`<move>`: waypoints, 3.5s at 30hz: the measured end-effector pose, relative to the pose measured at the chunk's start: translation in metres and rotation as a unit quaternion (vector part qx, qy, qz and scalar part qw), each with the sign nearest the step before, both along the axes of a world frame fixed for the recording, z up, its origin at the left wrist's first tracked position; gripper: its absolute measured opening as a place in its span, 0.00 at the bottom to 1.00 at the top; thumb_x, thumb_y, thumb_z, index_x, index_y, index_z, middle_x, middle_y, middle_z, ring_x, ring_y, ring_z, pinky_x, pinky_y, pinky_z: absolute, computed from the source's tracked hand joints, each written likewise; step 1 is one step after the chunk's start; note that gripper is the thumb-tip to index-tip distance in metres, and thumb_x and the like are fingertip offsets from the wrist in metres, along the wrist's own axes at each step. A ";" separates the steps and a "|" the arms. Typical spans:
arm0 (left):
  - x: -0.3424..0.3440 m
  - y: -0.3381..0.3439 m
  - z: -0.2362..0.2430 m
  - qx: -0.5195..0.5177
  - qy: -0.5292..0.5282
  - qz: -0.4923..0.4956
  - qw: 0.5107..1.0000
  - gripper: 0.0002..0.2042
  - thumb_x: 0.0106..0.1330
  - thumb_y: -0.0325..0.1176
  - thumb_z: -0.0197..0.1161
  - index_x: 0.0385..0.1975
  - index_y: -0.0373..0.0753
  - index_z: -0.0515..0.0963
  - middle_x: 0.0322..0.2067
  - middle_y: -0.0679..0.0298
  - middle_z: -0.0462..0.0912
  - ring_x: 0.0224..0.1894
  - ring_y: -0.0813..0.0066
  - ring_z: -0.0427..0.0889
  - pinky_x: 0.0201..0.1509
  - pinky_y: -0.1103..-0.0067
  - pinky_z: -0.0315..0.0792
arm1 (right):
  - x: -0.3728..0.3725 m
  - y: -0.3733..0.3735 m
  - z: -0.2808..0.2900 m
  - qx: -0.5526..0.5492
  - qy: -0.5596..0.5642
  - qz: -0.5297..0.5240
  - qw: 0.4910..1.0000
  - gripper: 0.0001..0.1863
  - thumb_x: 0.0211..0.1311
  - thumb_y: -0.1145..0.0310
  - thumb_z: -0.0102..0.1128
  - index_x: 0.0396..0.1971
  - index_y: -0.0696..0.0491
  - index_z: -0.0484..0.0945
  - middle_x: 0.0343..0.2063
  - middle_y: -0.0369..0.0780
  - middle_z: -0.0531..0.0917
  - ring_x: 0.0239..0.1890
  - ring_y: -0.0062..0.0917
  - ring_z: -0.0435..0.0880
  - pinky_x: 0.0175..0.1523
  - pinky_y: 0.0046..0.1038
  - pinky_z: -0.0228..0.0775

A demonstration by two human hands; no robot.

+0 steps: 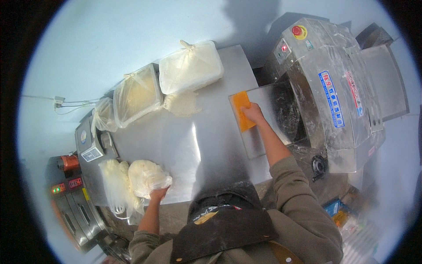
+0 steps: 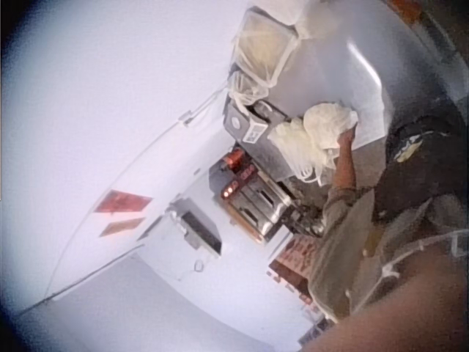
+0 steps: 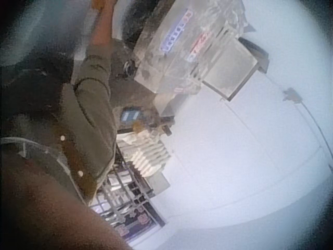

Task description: The person cleans a stainless steel countertop with an orange scraper, then removes dough from plastic bags, weighs portions on a digital scale, and kneads the dough by hand. The person places weighed dough portions back on the counter.

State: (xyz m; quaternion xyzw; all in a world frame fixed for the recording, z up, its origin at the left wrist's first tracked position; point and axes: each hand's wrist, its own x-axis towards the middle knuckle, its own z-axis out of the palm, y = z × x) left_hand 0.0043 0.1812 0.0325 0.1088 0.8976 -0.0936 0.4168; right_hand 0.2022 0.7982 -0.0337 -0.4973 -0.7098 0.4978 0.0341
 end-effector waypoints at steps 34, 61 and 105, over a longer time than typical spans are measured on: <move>-0.002 0.008 0.010 -0.005 -0.034 -0.030 0.999 0.50 0.63 0.78 0.52 0.74 0.40 0.66 0.74 0.48 0.66 0.77 0.49 0.64 0.80 0.63 0.56 | 0.102 -0.054 0.001 -0.091 0.071 -0.046 0.992 0.17 0.69 0.63 0.70 0.51 0.58 0.84 0.40 0.39 0.90 0.40 0.25 0.89 0.47 0.32 0.82; -0.003 0.002 0.002 -0.031 -0.014 -0.012 0.999 0.55 0.62 0.80 0.50 0.74 0.34 0.66 0.75 0.43 0.63 0.78 0.49 0.61 0.80 0.64 0.54 | 0.208 0.007 0.013 0.038 0.055 -0.069 0.995 0.19 0.72 0.62 0.65 0.55 0.58 0.82 0.43 0.38 0.88 0.44 0.26 0.87 0.52 0.34 0.79; -0.007 -0.005 -0.007 -0.042 -0.039 -0.005 0.998 0.48 0.65 0.74 0.54 0.78 0.46 0.61 0.78 0.54 0.60 0.80 0.54 0.58 0.81 0.63 0.53 | 0.133 -0.202 0.058 -0.055 0.047 -0.084 0.994 0.18 0.69 0.63 0.63 0.51 0.60 0.83 0.39 0.44 0.89 0.42 0.33 0.89 0.49 0.37 0.80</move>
